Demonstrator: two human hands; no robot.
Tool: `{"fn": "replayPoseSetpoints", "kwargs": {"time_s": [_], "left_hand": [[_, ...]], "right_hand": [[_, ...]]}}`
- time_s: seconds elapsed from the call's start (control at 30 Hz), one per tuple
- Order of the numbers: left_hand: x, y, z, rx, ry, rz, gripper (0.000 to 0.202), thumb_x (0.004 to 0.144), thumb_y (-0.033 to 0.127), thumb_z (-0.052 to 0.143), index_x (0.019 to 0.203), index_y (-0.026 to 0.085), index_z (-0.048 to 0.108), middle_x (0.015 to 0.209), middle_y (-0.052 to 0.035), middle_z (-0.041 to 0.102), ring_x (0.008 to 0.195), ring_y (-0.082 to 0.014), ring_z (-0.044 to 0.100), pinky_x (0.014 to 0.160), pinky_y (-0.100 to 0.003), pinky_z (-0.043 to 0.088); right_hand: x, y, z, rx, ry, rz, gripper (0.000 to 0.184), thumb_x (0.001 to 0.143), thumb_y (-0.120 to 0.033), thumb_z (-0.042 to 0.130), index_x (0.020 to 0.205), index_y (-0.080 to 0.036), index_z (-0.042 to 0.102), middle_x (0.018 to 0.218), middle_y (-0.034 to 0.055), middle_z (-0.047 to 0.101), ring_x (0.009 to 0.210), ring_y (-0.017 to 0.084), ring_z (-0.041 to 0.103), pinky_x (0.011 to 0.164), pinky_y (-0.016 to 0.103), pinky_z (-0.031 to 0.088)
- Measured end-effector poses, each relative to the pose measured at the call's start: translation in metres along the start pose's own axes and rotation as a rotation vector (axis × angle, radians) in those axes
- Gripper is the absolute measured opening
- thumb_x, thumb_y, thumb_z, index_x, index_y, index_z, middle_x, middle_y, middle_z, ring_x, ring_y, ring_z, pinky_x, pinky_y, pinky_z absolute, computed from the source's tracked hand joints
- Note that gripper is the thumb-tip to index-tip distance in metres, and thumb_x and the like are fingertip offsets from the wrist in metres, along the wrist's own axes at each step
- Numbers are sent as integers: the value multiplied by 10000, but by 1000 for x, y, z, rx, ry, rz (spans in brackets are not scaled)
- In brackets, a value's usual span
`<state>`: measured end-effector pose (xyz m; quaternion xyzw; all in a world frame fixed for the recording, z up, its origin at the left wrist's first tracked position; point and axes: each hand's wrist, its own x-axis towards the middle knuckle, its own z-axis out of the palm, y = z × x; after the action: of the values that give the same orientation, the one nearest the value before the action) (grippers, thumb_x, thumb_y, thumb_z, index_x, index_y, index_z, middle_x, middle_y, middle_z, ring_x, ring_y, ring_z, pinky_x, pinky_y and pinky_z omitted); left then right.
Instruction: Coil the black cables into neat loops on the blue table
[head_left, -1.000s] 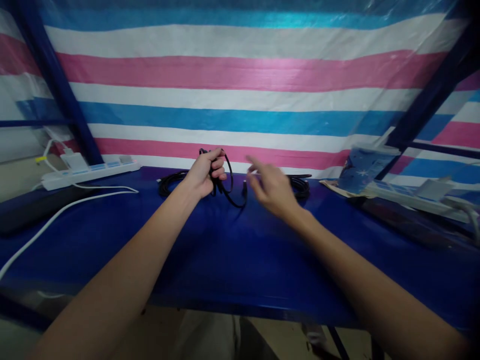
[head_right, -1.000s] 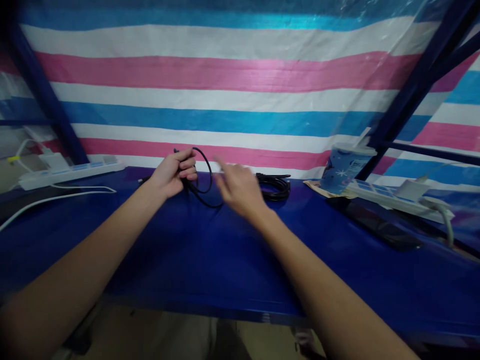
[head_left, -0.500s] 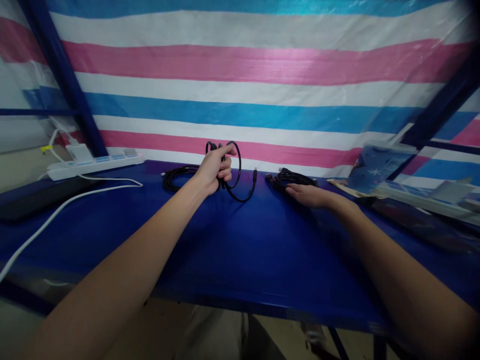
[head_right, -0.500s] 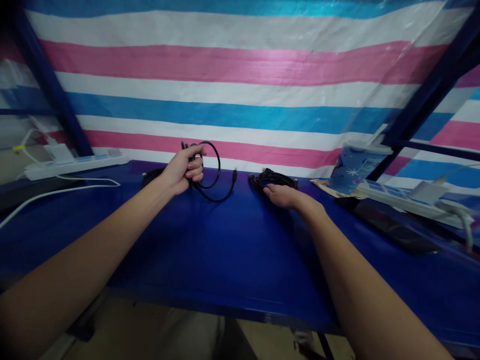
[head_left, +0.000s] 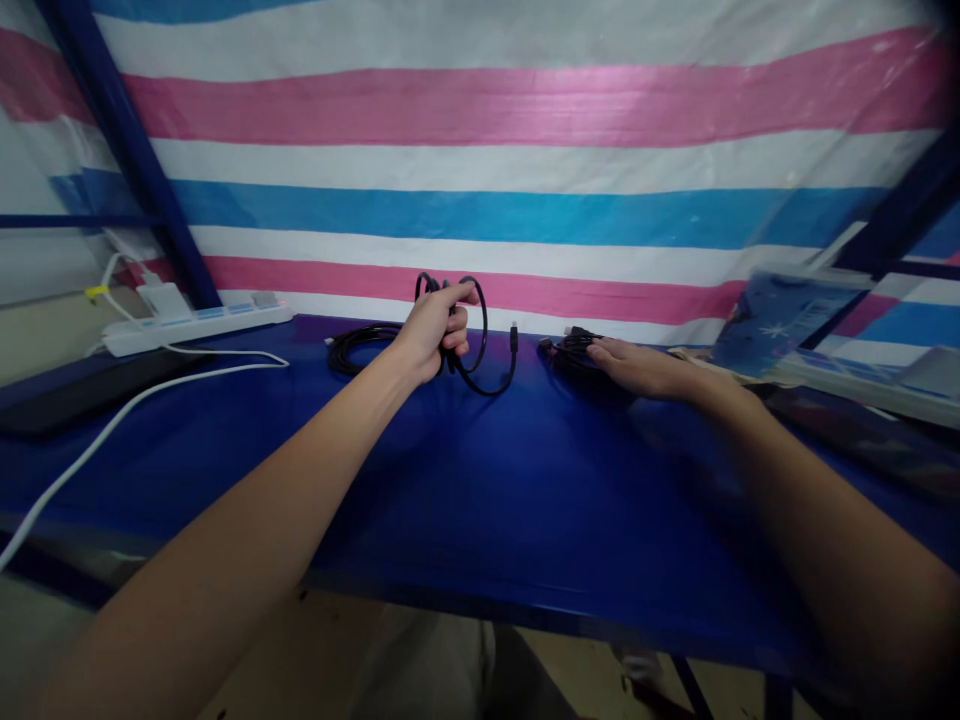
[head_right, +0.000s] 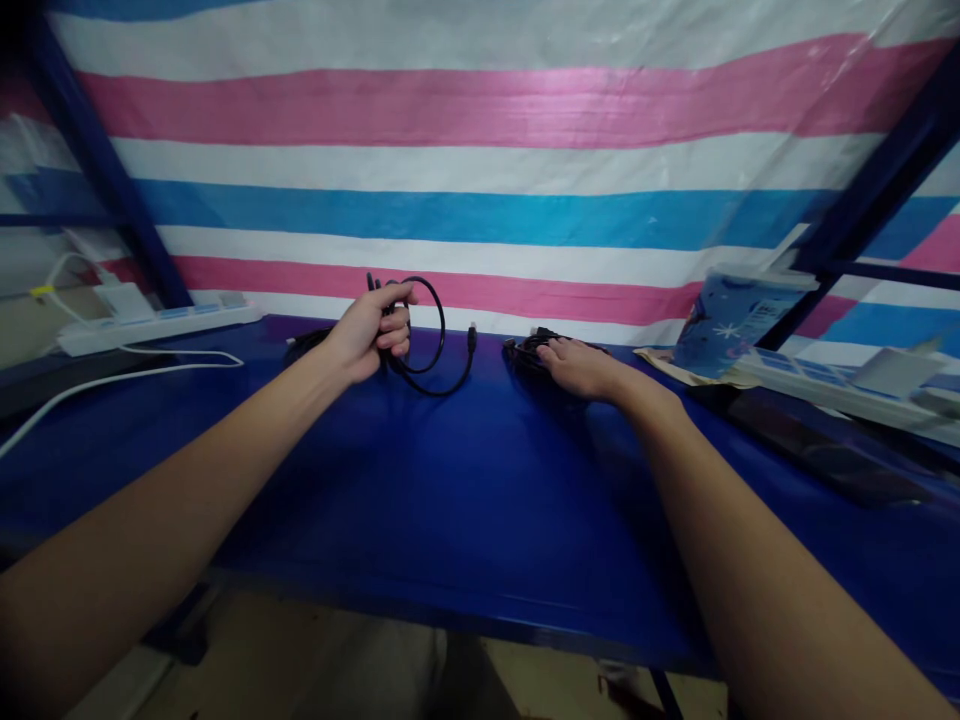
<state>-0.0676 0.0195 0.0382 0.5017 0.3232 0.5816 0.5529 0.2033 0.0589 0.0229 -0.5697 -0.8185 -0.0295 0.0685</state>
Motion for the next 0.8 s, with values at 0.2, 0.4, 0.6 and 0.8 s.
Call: {"fn": "replayPoseSetpoints", "kwargs": {"time_s": [0.2,0.4,0.6,0.8], "left_hand": [[3,-2,-3,16,7,7,157,813,260,542,685,173,517,392,106,223,303,-37,204,350,-195,257],[2,-2,-2,1,21,-1,161,817,248,535,676,174,509,391,104,230,301,-33,210,354,-195,252],[4,-3,-3,16,12,8,158,809,266,547,689,168,519,393,107,232,308,-32,205,352,-193,262],[3,-4,-2,13,27,10,149,801,257,551,684,170,519,400,103,236,308,-34,217,355,-196,265]], "right_hand": [[-4,2,-19,-26,-41,126,306,749,-199,493,950,-120,709,888,126,703,785,251,642,688,331,457],[-6,2,-21,21,-99,127,247,704,-198,558,881,-170,727,858,64,719,756,213,634,673,301,449],[-7,1,-19,-30,-119,152,241,670,-160,557,849,-175,717,795,71,696,711,217,615,639,317,432],[-7,1,-19,-34,-94,133,189,685,-168,555,812,-175,694,784,64,688,708,208,611,626,305,416]]}}
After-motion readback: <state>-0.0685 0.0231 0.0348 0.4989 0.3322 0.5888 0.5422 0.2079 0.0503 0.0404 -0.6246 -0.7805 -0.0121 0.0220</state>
